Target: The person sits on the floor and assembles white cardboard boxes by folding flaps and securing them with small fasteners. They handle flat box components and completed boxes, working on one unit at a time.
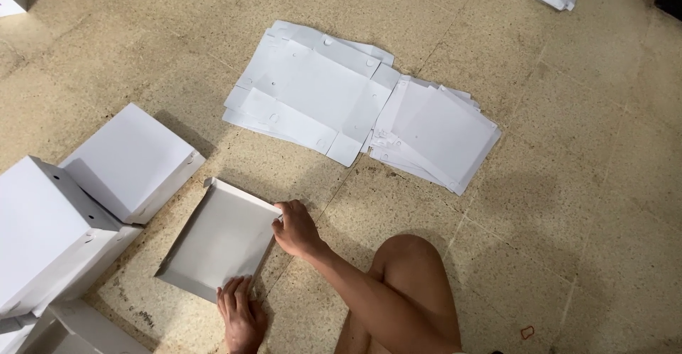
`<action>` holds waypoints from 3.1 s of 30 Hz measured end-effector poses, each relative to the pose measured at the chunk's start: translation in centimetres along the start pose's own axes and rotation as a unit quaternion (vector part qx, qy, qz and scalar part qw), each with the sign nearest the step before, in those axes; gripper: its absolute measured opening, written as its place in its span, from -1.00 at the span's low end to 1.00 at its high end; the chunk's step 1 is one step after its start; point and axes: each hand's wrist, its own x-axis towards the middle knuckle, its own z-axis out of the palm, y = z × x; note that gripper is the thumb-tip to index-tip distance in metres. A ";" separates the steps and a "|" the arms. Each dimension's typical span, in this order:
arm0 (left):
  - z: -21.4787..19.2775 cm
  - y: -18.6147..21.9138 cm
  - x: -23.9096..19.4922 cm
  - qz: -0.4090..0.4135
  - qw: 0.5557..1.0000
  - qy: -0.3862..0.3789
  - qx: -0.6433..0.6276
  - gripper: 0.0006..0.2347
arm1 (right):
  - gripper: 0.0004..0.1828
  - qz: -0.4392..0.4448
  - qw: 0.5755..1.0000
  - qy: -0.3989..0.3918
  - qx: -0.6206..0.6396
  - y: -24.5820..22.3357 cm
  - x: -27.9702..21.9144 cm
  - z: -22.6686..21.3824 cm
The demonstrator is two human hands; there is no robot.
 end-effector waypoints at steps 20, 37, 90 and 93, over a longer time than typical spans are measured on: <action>-0.4 0.4 0.4 0.009 1.000 0.009 -0.008 -0.55 | -0.68 -0.033 0.999 0.026 -0.011 1.5 0.4 1.3; -0.3 0.4 0.4 -0.003 1.000 0.016 0.011 -0.57 | -0.66 -0.017 1.000 0.011 -0.005 0.5 0.2 0.3; -4.7 -3.3 -1.7 -0.294 0.951 0.081 -0.045 -0.85 | -0.83 -0.212 0.975 -0.068 0.001 3.3 1.6 0.7; -4.3 -3.8 -2.3 -0.288 0.952 0.081 -0.066 -0.81 | -0.80 -0.202 0.976 -0.077 -0.007 3.7 1.7 1.0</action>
